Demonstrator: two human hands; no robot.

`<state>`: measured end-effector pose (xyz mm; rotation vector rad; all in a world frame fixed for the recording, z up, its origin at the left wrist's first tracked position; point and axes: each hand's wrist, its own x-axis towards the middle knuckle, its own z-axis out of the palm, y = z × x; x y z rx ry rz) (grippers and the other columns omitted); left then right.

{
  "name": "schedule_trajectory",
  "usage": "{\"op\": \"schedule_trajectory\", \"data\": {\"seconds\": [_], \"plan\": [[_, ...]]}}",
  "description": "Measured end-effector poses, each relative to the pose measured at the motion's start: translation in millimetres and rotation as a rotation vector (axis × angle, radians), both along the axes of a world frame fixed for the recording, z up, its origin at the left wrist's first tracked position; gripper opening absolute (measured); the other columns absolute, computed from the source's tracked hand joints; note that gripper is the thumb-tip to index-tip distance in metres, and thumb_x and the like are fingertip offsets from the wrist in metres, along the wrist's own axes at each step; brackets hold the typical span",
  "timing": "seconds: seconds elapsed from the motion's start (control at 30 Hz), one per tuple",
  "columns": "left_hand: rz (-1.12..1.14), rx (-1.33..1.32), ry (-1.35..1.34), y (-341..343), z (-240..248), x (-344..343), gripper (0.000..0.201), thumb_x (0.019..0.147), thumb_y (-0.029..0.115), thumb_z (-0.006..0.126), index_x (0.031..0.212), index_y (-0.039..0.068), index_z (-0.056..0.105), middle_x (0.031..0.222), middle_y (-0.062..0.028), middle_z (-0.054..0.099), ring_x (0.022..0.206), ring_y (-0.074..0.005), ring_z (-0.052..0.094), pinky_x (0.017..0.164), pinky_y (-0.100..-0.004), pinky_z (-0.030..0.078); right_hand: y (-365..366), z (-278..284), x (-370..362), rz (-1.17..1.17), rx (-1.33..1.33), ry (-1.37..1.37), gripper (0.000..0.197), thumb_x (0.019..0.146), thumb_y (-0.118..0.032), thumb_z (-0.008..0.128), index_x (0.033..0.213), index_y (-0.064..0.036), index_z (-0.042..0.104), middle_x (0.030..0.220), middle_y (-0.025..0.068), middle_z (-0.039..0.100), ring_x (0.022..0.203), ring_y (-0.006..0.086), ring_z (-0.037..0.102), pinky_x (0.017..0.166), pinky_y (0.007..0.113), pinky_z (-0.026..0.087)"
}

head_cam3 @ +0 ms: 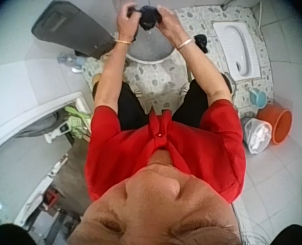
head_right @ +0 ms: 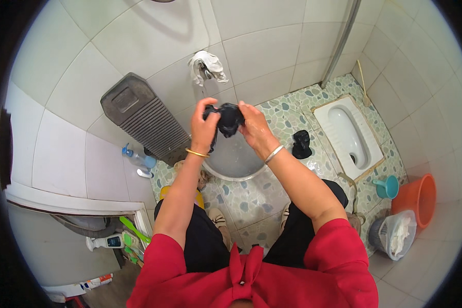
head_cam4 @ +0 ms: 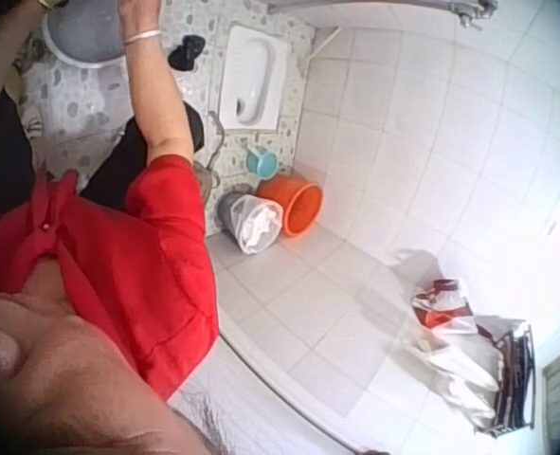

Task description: Hand-washing a black sock using a brush and water in a plastic basin.

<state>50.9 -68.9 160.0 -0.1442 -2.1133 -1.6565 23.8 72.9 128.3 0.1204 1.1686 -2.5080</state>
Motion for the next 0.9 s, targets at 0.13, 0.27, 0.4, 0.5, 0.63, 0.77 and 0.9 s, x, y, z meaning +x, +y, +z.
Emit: {"op": "schedule_trajectory", "data": {"seconds": [0.13,0.27,0.4,0.5,0.63,0.77,0.9], "plan": [[-0.042,-0.468,0.272,51.4,5.9,35.4,0.014,0.072,0.016,0.061,0.076,0.004,0.055,0.072,-0.0088,0.058,0.065,-0.0232,0.056,0.059,-0.0313,0.045,-1.7,-14.1,8.4,-0.061,-0.137,-0.207,0.031,0.088,-0.041,0.047,0.081,-0.0101,0.050,0.071,0.0007,0.052,0.057,0.0111,0.047,0.051,0.026,0.039],[0.085,-0.456,0.036,26.8,-28.9,12.0,0.025,0.076,0.026,0.062,0.063,0.006,0.054,0.065,-0.0109,0.055,0.062,-0.0324,0.055,0.050,-0.0397,0.042,-34.5,-3.4,22.5,-0.162,-0.012,-0.336,0.033,0.089,-0.039,0.044,0.068,-0.0138,0.043,0.061,-0.0009,0.044,0.052,0.0116,0.042,0.049,0.028,0.038],[0.230,-0.480,0.033,33.2,-18.0,0.5,0.024,0.080,0.023,0.058,0.064,0.006,0.056,0.061,-0.0135,0.054,0.059,-0.0313,0.055,0.052,-0.0368,0.042,-13.5,-22.0,5.0,-0.196,-0.058,-0.152,0.029,0.086,-0.038,0.048,0.069,-0.0159,0.044,0.064,-0.0004,0.049,0.058,0.0131,0.048,0.058,0.028,0.043],[0.037,-0.519,0.321,57.1,-10.6,26.1,0.021,0.079,0.021,0.058,0.064,0.006,0.055,0.064,-0.0135,0.055,0.060,-0.0314,0.055,0.051,-0.0375,0.042,-11.8,23.5,29.8,-0.120,-0.023,-0.372,0.027,0.086,-0.039,0.048,0.072,-0.0160,0.046,0.066,-0.0009,0.050,0.062,0.0128,0.049,0.064,0.027,0.043],[0.200,-0.472,0.199,44.1,-27.3,12.1,0.022,0.075,0.017,0.061,0.060,0.006,0.050,0.062,-0.0141,0.051,0.056,-0.0329,0.051,0.049,-0.0401,0.038,-30.4,-12.7,24.4,-0.231,-0.237,-0.345,0.025,0.088,-0.036,0.045,0.074,-0.0153,0.047,0.067,-0.0014,0.050,0.058,0.0123,0.050,0.057,0.028,0.044],[0.268,-0.455,0.156,27.4,-26.6,-0.8,0.025,0.076,0.018,0.062,0.060,0.002,0.049,0.062,-0.0157,0.051,0.053,-0.0343,0.048,0.048,-0.0400,0.037,-38.2,-5.0,22.5,-0.267,0.014,-0.303,0.031,0.088,-0.041,0.040,0.072,-0.0144,0.045,0.066,0.0000,0.043,0.060,0.0125,0.043,0.056,0.032,0.039],[-0.006,-0.274,0.412,82.8,4.9,27.3,0.025,0.076,0.018,0.063,0.063,0.001,0.049,0.064,-0.0165,0.052,0.053,-0.0352,0.048,0.047,-0.0397,0.036,5.0,-33.6,12.7,-0.049,-0.071,-0.330,0.037,0.088,-0.046,0.033,0.074,-0.0145,0.046,0.070,0.0013,0.047,0.068,0.0148,0.047,0.063,0.036,0.041]]}}
